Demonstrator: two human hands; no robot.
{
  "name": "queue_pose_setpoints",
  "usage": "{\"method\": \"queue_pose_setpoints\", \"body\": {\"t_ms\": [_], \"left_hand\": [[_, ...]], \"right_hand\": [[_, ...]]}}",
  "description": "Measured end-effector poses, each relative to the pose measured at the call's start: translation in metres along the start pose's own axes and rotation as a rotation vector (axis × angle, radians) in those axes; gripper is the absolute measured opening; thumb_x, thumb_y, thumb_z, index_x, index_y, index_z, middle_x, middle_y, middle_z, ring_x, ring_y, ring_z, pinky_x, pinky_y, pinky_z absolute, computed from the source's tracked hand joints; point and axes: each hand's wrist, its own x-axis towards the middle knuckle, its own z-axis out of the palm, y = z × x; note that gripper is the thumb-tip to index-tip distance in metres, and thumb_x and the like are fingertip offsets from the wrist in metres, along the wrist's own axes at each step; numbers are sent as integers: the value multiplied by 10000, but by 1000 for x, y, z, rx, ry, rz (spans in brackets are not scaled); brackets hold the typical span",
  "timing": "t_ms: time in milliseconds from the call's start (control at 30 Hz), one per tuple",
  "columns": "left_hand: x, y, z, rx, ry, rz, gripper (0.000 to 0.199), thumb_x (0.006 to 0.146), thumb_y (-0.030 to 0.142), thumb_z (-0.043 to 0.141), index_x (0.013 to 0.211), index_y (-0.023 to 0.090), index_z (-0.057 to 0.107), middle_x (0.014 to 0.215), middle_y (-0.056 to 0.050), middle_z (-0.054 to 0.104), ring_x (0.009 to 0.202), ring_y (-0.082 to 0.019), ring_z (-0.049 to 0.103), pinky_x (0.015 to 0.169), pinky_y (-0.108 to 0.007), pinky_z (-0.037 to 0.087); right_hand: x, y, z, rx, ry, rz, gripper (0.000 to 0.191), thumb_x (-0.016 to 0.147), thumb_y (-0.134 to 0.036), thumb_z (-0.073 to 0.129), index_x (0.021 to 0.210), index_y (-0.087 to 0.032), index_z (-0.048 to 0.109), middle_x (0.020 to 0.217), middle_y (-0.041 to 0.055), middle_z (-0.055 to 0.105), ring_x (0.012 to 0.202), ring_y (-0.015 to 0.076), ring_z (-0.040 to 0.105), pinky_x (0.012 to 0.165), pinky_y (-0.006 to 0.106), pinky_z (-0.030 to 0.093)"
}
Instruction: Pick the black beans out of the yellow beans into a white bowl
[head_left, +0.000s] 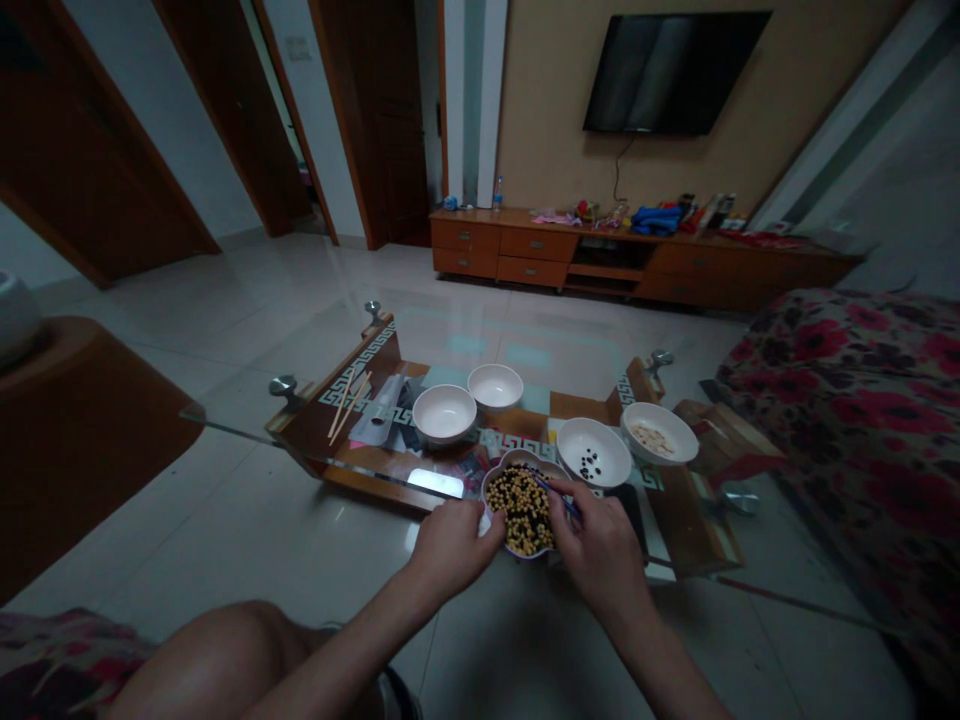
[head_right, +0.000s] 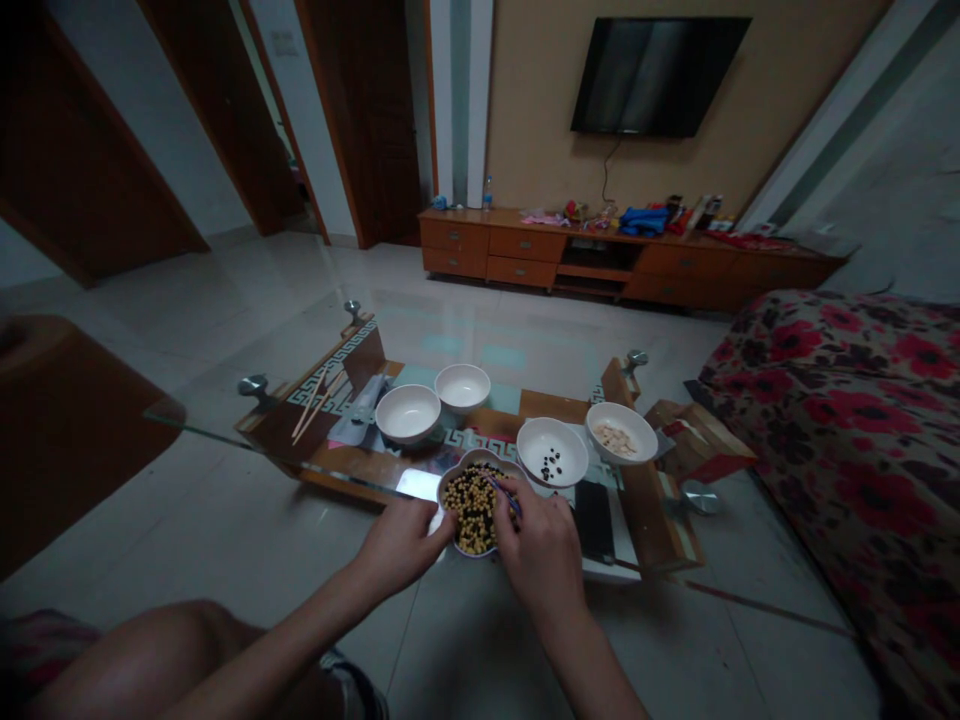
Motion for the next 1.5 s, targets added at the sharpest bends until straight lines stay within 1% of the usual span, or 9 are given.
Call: {"method": "queue_pose_setpoints", "body": {"t_ms": [167,233,400,600,833,1067,1200,1367,1500], "left_hand": [[0,-1,-2,-6,-14,16,549,1003,556,379,907,168,756,919,-129,776,867,-265,710,727,-314,434],[0,-1,-3,-13,-16,22,551,1007,546,376,883,164,754,904,-128,775,848,-258,710,716,-310,429],[-1,0,-5,1,-19,11,548,998,565,393,900,171,761,922,-123,775,853,-258,711,710,-311,424],[0,2,-5,34,-13,-22,565,987,590,400,889,175,772,888,-123,775,834,-269,717,682,-310,419],[-2,1,-6,46,-1,-24,577,982,596,397,871,175,776,855,-123,773,798,-261,715,659,-305,414],[-3,-1,-7,42,-3,-17,566,986,582,397,872,181,778,869,-126,779,803,-265,721,663,-311,428],[-3,-2,-6,39,-3,-14,550,985,583,407,879,185,771,881,-119,780,813,-266,725,665,-312,430],[-3,0,-8,40,-19,-25,546,988,580,409,903,177,767,918,-124,782,846,-264,727,676,-305,427],[-4,1,-10,42,-23,-20,544,988,578,407,906,181,769,922,-122,785,846,-263,724,674,-306,423]], "right_hand": [[-6,2,9,16,-78,12,295,1022,-360,482,992,-202,729,771,37,758,615,172,627,671,295,433],[-6,3,12,7,-89,6,293,1022,-345,477,987,-200,729,778,42,760,634,179,637,684,300,435],[-4,1,18,-13,-107,-6,277,1008,-302,471,1006,-190,725,817,54,769,654,184,651,700,309,434],[-5,0,20,-11,-128,-16,257,993,-263,474,997,-186,719,816,44,770,645,177,646,708,306,426],[-9,6,22,-14,-160,-18,266,1001,-275,483,1019,-186,733,832,45,775,637,174,631,700,302,414],[-9,4,23,-14,-175,-33,297,1014,-283,449,1030,-187,730,837,53,778,648,176,647,704,311,419],[-8,4,24,-26,-194,-49,297,1015,-280,445,1042,-192,727,881,61,787,660,173,662,716,310,428],[-9,6,26,-26,-223,-47,292,1025,-269,442,1066,-190,720,880,51,790,662,171,666,708,307,416],[-9,8,25,-29,-239,-68,285,1029,-273,451,1088,-187,717,930,54,795,662,170,661,711,303,421]]}}
